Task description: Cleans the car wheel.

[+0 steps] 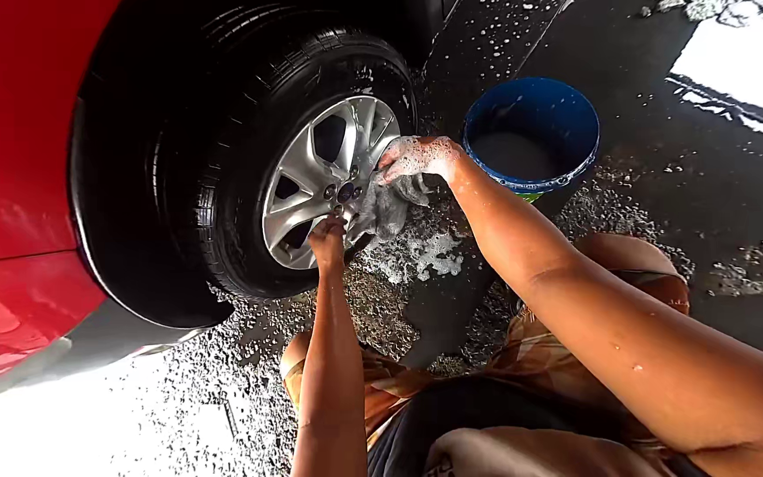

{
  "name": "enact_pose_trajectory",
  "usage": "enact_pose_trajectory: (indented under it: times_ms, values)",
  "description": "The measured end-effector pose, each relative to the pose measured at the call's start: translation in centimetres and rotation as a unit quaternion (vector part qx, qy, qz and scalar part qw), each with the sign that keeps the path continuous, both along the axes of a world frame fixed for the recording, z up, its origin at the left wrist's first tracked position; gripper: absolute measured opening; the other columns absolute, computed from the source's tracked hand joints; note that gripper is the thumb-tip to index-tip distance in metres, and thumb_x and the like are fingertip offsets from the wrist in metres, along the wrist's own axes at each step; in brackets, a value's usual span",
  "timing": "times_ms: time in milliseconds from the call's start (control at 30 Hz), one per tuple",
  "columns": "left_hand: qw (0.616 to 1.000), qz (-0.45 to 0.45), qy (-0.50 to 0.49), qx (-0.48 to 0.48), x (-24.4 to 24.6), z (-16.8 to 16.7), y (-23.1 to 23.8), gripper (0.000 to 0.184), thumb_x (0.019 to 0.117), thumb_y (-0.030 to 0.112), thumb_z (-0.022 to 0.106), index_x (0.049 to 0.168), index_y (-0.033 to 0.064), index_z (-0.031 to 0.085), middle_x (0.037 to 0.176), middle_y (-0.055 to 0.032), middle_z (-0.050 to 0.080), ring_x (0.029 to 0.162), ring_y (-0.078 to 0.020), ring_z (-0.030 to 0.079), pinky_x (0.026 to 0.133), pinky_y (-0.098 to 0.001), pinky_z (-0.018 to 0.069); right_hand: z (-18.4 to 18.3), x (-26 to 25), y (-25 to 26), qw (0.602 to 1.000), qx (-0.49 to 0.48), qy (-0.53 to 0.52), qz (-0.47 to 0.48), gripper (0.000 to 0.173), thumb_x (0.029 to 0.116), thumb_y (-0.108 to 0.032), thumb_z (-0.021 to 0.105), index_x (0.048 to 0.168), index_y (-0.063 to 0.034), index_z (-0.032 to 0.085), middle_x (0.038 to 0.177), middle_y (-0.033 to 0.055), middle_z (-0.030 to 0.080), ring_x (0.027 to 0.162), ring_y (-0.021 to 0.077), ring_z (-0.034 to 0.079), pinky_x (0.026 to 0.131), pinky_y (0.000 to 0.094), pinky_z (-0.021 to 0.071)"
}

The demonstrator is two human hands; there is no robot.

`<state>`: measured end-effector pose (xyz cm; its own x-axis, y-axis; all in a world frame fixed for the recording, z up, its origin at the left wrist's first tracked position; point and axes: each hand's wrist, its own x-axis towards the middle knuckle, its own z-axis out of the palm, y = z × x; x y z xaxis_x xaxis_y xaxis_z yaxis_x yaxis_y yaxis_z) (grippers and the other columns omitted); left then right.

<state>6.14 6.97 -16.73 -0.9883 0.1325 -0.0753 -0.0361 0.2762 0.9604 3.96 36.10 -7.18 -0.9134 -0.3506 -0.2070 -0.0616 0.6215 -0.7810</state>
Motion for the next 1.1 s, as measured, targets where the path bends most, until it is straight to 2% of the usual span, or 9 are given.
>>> enact_pose_trajectory:
  times_ms: [33, 133, 267, 433, 567, 667, 733, 833, 1100]
  values:
    - [0.998, -0.040, 0.004, -0.050, 0.4, -0.2, -0.4, 0.023, 0.0895, 0.008, 0.057, 0.108, 0.0013, 0.069, 0.105, -0.0099, 0.072, 0.085, -0.0170, 0.065, 0.074, -0.0381, 0.0535, 0.1, 0.0, -0.3, 1.000, 0.016, -0.001, 0.017, 0.030, 0.0936, -0.032, 0.074, 0.105, -0.0041, 0.074, 0.101, 0.0145, 0.072, 0.096, 0.0255, 0.067, 0.093, 0.0514, 0.0510]
    - [0.978, -0.177, 0.011, -0.111, 2.3, 0.8, 1.7, 0.065, 0.0910, 0.027, 0.076, 0.147, 0.0061, 0.050, 0.146, -0.0152, 0.056, 0.130, -0.0250, 0.058, 0.107, -0.0462, 0.0511, 0.9, 0.7, -3.5, 0.990, 0.101, -0.019, 0.101, 0.035, 0.0892, -0.035, 0.078, 0.108, -0.0054, 0.075, 0.106, 0.0164, 0.072, 0.103, 0.0330, 0.067, 0.094, 0.0611, 0.0499]
    - [0.976, -0.210, -0.024, -0.052, 3.4, 2.4, 6.5, 0.046, 0.0895, 0.016, 0.078, 0.128, -0.0008, 0.061, 0.119, -0.0135, 0.070, 0.110, -0.0167, 0.068, 0.099, -0.0393, 0.0555, 3.1, 1.4, -6.4, 0.970, 0.177, -0.034, 0.162, 0.027, 0.0878, -0.026, 0.078, 0.100, -0.0026, 0.073, 0.098, 0.0173, 0.069, 0.096, 0.0344, 0.065, 0.083, 0.0603, 0.0475]
    - [0.898, -0.298, -0.185, -0.264, 3.2, 3.8, 8.0, 0.058, 0.1017, 0.045, 0.061, 0.133, -0.0033, 0.057, 0.124, -0.0250, 0.066, 0.116, -0.0353, 0.064, 0.101, -0.0560, 0.0493, 2.4, 0.4, -3.9, 0.978, 0.174, -0.015, 0.112, 0.020, 0.0879, -0.012, 0.076, 0.107, -0.0066, 0.075, 0.106, 0.0139, 0.072, 0.105, 0.0315, 0.066, 0.095, 0.0579, 0.0487]
    - [0.930, -0.216, -0.294, -0.047, 3.2, 1.5, 7.2, 0.050, 0.1055, 0.046, 0.051, 0.138, 0.0079, 0.055, 0.122, -0.0134, 0.066, 0.108, -0.0230, 0.064, 0.091, -0.0457, 0.0544, -4.2, -0.1, -2.3, 0.992, 0.110, 0.018, -0.066, 0.037, 0.0946, -0.035, 0.070, 0.117, -0.0064, 0.073, 0.116, 0.0184, 0.071, 0.115, 0.0348, 0.065, 0.104, 0.0583, 0.0470]
    - [0.918, -0.118, -0.343, 0.161, 3.2, -0.1, 6.9, 0.042, 0.1062, 0.045, 0.047, 0.126, 0.0112, 0.061, 0.105, -0.0060, 0.071, 0.094, -0.0179, 0.069, 0.083, -0.0418, 0.0592, -6.6, 3.8, -1.8, 0.942, 0.109, -0.194, -0.251, 0.061, 0.1007, -0.052, 0.056, 0.118, 0.0057, 0.067, 0.121, 0.0248, 0.067, 0.117, 0.0371, 0.064, 0.100, 0.0594, 0.0490]
    - [0.905, -0.087, -0.343, 0.236, 3.1, -0.2, 7.0, 0.039, 0.1069, 0.041, 0.048, 0.130, 0.0119, 0.059, 0.113, -0.0071, 0.071, 0.102, -0.0201, 0.069, 0.089, -0.0444, 0.0583, -8.1, 7.0, -2.2, 0.889, -0.034, -0.303, -0.341, 0.072, 0.1010, -0.063, 0.046, 0.131, 0.0009, 0.061, 0.119, 0.0219, 0.068, 0.107, 0.0351, 0.067, 0.092, 0.0552, 0.0531]
    - [0.919, -0.112, -0.293, 0.239, 3.1, -0.1, 6.7, 0.041, 0.1038, 0.040, 0.056, 0.136, 0.0133, 0.056, 0.121, -0.0073, 0.069, 0.110, -0.0213, 0.067, 0.094, -0.0453, 0.0565, -11.3, 8.6, -3.8, 0.841, -0.274, -0.326, -0.334, 0.089, 0.0945, -0.081, 0.033, 0.145, -0.0114, 0.053, 0.138, 0.0214, 0.059, 0.124, 0.0379, 0.059, 0.100, 0.0608, 0.0479]
    - [0.971, 0.082, -0.154, 0.162, 0.4, 1.3, 6.1, 0.035, 0.1019, 0.017, 0.062, 0.131, -0.0004, 0.056, 0.126, -0.0166, 0.064, 0.114, -0.0253, 0.064, 0.097, -0.0472, 0.0546, -9.7, 3.9, -1.8, 0.862, -0.268, -0.094, -0.421, 0.045, 0.1010, -0.041, 0.063, 0.125, -0.0027, 0.066, 0.124, 0.0182, 0.067, 0.116, 0.0300, 0.064, 0.100, 0.0539, 0.0521]
